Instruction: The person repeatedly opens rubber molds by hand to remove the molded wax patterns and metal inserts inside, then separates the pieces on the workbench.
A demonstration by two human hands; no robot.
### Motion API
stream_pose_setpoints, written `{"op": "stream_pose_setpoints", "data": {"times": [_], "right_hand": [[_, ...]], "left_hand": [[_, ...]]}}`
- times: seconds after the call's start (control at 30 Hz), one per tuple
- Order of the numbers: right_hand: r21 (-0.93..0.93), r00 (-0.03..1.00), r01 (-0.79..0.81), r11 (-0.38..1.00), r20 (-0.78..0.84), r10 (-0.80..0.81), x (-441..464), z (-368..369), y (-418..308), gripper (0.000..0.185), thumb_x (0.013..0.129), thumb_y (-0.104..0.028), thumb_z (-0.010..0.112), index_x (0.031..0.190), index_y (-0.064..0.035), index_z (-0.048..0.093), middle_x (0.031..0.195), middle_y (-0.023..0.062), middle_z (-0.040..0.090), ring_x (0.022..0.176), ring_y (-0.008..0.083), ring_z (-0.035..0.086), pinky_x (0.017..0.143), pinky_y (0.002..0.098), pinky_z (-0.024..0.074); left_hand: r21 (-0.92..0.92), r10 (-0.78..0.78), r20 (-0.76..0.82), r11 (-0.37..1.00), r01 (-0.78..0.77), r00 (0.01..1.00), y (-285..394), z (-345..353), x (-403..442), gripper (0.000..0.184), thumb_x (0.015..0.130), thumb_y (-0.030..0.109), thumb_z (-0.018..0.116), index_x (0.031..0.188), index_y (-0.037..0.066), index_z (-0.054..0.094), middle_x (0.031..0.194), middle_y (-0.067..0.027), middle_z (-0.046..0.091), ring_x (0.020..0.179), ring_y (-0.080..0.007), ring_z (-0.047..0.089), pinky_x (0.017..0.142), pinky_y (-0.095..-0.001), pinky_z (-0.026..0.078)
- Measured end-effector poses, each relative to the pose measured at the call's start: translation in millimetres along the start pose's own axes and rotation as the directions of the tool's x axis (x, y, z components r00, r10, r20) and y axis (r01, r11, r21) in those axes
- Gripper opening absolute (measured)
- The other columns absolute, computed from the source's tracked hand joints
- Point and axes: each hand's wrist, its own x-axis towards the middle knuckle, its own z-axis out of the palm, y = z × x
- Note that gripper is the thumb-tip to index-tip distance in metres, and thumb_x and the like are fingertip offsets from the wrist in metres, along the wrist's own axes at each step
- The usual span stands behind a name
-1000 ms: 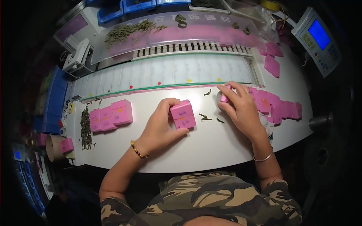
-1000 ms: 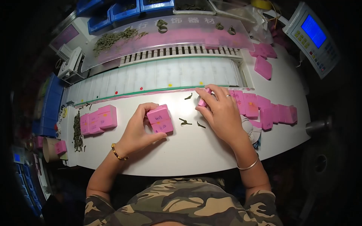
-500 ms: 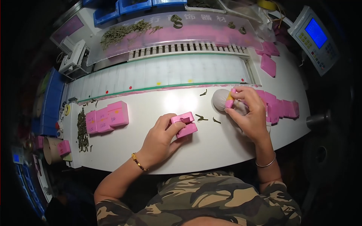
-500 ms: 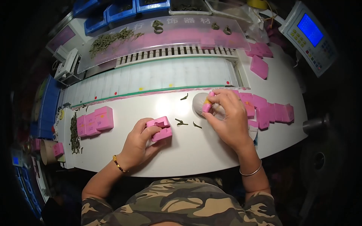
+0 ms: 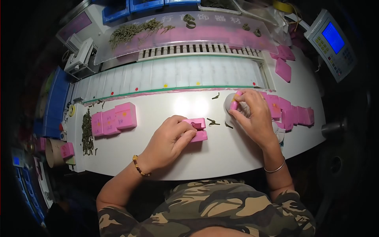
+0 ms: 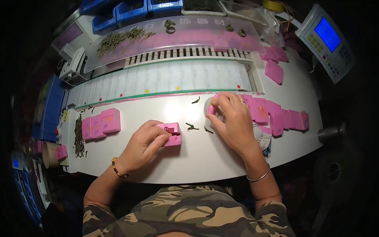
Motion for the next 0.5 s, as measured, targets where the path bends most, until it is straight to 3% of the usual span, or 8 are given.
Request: {"op": "stream_pose_setpoints", "data": {"times": [0.07,0.1,0.17,0.2,0.23,0.33,0.43,0.5], "right_hand": [[-0.039,0.999,0.033,0.999,-0.01,-0.034,2,0,-3,0.036,0.076,-0.01,0.08,0.108,-0.0055,0.064,0.113,0.0125,0.063,0.104,0.0315,0.061,0.087,0.0423,0.0486],[0.051,1.0,-0.013,0.999,-0.026,0.014,1,-1,-11,0.043,0.074,-0.009,0.082,0.112,-0.0046,0.062,0.112,0.0117,0.063,0.1,0.0286,0.061,0.085,0.0393,0.0492],[0.148,0.998,-0.06,0.987,-0.027,0.065,-4,-1,-19,0.051,0.072,-0.008,0.085,0.116,-0.0037,0.06,0.111,0.011,0.062,0.097,0.0258,0.061,0.083,0.0363,0.0497],[0.213,0.995,-0.095,0.972,0.001,0.097,-6,0,-20,0.058,0.07,-0.008,0.087,0.12,-0.0036,0.058,0.11,0.0099,0.061,0.094,0.0226,0.06,0.081,0.0336,0.0496],[0.275,0.991,-0.132,0.952,0.028,0.129,-10,0,-21,0.064,0.068,-0.007,0.089,0.123,-0.0034,0.056,0.109,0.0088,0.06,0.091,0.0194,0.059,0.08,0.0308,0.0495],[0.436,0.991,-0.136,0.889,0.062,0.121,-19,5,-28,0.065,0.067,-0.008,0.091,0.122,-0.004,0.057,0.109,0.0074,0.058,0.088,0.0166,0.056,0.079,0.0291,0.0487],[0.484,0.989,-0.137,0.864,0.116,0.091,-29,13,-39,0.064,0.068,-0.009,0.091,0.121,-0.0042,0.056,0.111,0.0084,0.057,0.089,0.0161,0.057,0.078,0.0297,0.049],[0.493,0.986,-0.151,0.857,0.136,0.095,-33,22,-49,0.062,0.067,-0.011,0.09,0.117,-0.0031,0.054,0.111,0.0112,0.056,0.092,0.0202,0.057,0.079,0.0318,0.049]], "left_hand": [[-0.131,-0.161,0.114,0.976,0.175,0.98,8,-6,2,0.026,0.096,0.019,0.068,0.119,0.007,0.067,0.121,-0.0095,0.059,0.102,-0.0193,0.06,0.083,-0.0308,0.052],[-0.131,-0.166,0.107,0.975,0.179,0.98,10,-9,4,0.026,0.096,0.019,0.068,0.119,0.007,0.067,0.121,-0.0095,0.059,0.102,-0.0193,0.06,0.083,-0.0308,0.052],[-0.16,-0.1,0.158,0.979,0.126,0.982,11,-12,6,0.041,0.091,0.024,0.075,0.128,0.01,0.062,0.12,-0.0077,0.058,0.107,-0.0192,0.058,0.084,-0.0312,0.052],[-0.113,-0.119,0.187,0.983,0.142,0.975,10,-12,5,0.057,0.085,0.027,0.082,0.134,0.013,0.057,0.12,-0.0066,0.057,0.11,-0.0192,0.056,0.085,-0.0304,0.051],[-0.115,-0.123,0.19,0.983,0.147,0.974,9,-10,4,0.057,0.085,0.027,0.082,0.134,0.013,0.057,0.12,-0.0066,0.057,0.11,-0.0192,0.056,0.085,-0.0304,0.051],[-0.085,-0.098,0.085,0.991,0.106,0.991,10,4,3,0.064,0.079,0.026,0.087,0.133,0.012,0.056,0.119,-0.0065,0.055,0.108,-0.0191,0.056,0.084,-0.0291,0.05],[-0.006,-0.123,-0.004,0.992,0.123,0.992,7,22,1,0.071,0.072,0.024,0.091,0.13,0.01,0.053,0.119,-0.0086,0.053,0.107,-0.0214,0.055,0.085,-0.0316,0.049],[-0.033,-0.049,-0.2,0.999,0.043,0.979,4,38,1,0.07,0.07,0.024,0.089,0.127,0.01,0.05,0.114,-0.0118,0.053,0.108,-0.032,0.05,0.093,-0.042,0.045]]}}
